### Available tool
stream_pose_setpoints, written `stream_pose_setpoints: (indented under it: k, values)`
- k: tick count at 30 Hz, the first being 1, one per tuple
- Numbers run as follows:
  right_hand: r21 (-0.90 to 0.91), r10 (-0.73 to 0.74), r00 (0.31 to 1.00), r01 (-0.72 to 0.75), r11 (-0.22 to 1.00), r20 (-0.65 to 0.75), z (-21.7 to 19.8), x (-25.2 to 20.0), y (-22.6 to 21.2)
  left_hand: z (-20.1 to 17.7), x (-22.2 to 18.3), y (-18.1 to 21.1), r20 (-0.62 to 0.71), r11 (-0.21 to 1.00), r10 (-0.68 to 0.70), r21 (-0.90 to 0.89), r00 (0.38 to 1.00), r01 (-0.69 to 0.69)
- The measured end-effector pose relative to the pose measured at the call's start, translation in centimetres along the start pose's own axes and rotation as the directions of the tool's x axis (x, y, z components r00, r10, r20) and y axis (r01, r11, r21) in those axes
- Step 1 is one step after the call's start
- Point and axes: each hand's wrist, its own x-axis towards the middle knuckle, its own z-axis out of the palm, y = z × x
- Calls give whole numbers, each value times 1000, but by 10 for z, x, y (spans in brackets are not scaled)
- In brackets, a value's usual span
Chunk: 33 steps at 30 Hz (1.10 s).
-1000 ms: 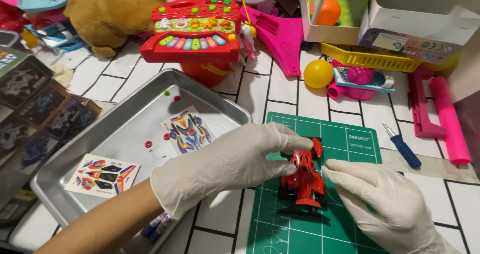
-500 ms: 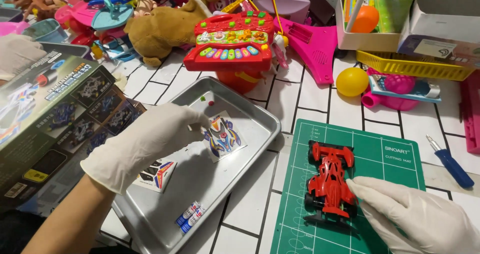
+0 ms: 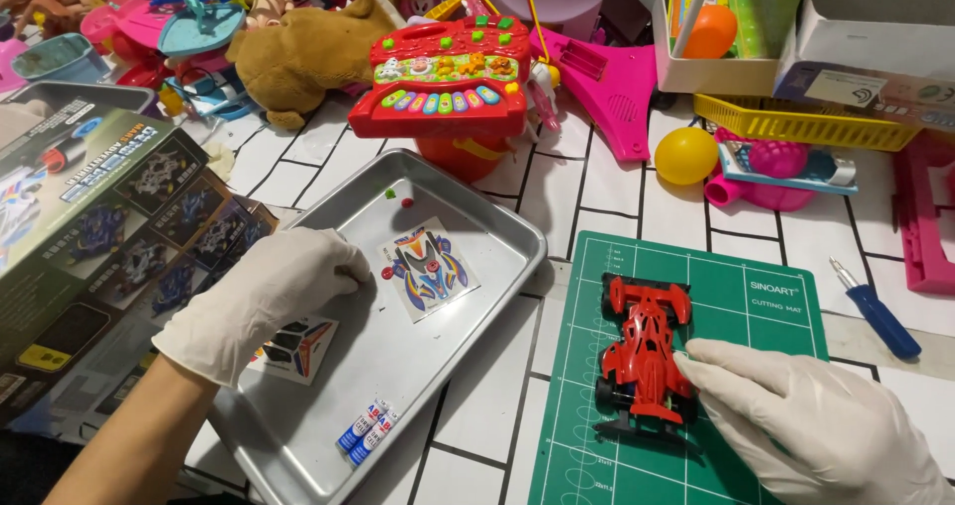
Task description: Assembling a red miniature toy car by inserting AA batteries into the chassis and then snapping the plastic body shell into place.
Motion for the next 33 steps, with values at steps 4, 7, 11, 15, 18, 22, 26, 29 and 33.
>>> stream_pose_setpoints:
  k: [4,7,11,15,18,22,26,29,33]
  values:
    - [-5,-25,995,25,1000,-95,-8,4,-9,-1,-4,2,-13,999,14,-42,1000,-15]
    - [22,-60,994,62,998,-93,-12,7,-11,3,-2,-3,-27,1000,-22,-22,999,21]
    - [45,-110,978,120,992,-180,-22,14,-17,2,-8,-2,-179,994,110,-6,978,-113]
    - [27,-125,969,133,991,-212,-28,17,-22,-17,-32,43,-285,937,168,-251,944,-243]
    - [29,-156,962,166,986,-223,-29,18,-22,-6,-35,79,-396,816,419,-230,817,-530]
    - [23,-153,963,162,987,-221,-32,19,-23,9,-37,131,-291,655,623,-314,726,-688]
    - [37,-162,951,177,983,-265,-34,19,-26,17,-33,164,-121,540,658,-612,743,-578]
    - [48,-150,961,165,985,-233,-26,14,-21,28,-24,176,-9,561,652,-667,758,-490]
    - [105,-211,952,238,966,-224,-26,15,-20,46,-16,179,-1,543,692,-659,722,-520]
